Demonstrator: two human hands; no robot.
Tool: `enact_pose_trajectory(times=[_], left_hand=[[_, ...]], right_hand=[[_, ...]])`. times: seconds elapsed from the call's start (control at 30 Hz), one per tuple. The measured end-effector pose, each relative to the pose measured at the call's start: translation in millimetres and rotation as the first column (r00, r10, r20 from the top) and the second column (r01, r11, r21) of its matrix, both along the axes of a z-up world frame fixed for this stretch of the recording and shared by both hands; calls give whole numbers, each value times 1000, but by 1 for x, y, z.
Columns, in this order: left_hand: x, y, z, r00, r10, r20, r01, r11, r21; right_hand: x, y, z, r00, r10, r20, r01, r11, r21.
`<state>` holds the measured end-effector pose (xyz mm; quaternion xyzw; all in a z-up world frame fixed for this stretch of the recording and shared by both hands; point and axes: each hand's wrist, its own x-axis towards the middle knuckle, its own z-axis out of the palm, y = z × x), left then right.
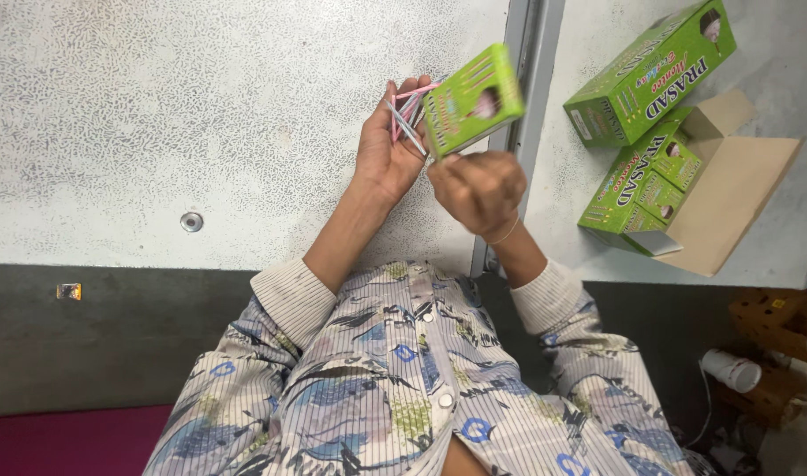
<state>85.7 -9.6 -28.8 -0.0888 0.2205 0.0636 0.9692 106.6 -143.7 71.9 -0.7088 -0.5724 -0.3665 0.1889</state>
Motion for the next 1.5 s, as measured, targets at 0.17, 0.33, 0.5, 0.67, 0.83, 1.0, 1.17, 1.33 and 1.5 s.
enact_pose_trajectory(times=[0.17, 0.33, 0.5, 0.67, 0.83, 1.0, 1.17, 1.33, 1.5], left_hand=[[-7, 6, 5, 998, 34, -56, -36, 999, -34], [-25, 19, -7, 967, 65, -247, 97, 801, 591], [-40, -2, -28, 986, 18, -165, 153, 290, 945], [-46, -7, -22, 993, 18, -118, 119, -245, 962], [-53, -7, -8, 1000, -13, -23, 16, -411, 911], [-52, -5, 0, 994, 11, 106, -81, -567, 820], [-58, -1, 9, 999, -17, 37, -40, -253, 967], [-67, 8, 4, 996, 69, -63, 86, -410, 908], [-69, 13, 5, 990, 122, -73, 126, -525, 842]], right_hand=[[-8, 18, -17, 740, 10, -673, 355, 844, 402], [25, 21, -56, 197, 350, -916, 555, 730, 399], [60, 18, -90, 40, 269, -962, 356, 896, 266], [98, 75, -104, -58, 3, -998, -5, 1000, 3], [97, 98, -97, 208, -1, -978, -221, 974, -49], [82, 43, -87, 174, 2, -985, -36, 999, -4], [43, -10, -85, 205, -27, -978, 121, 993, -2], [17, -27, -86, 357, -145, -923, 154, 983, -95], [10, -25, -81, 556, -246, -794, 160, 969, -188]])
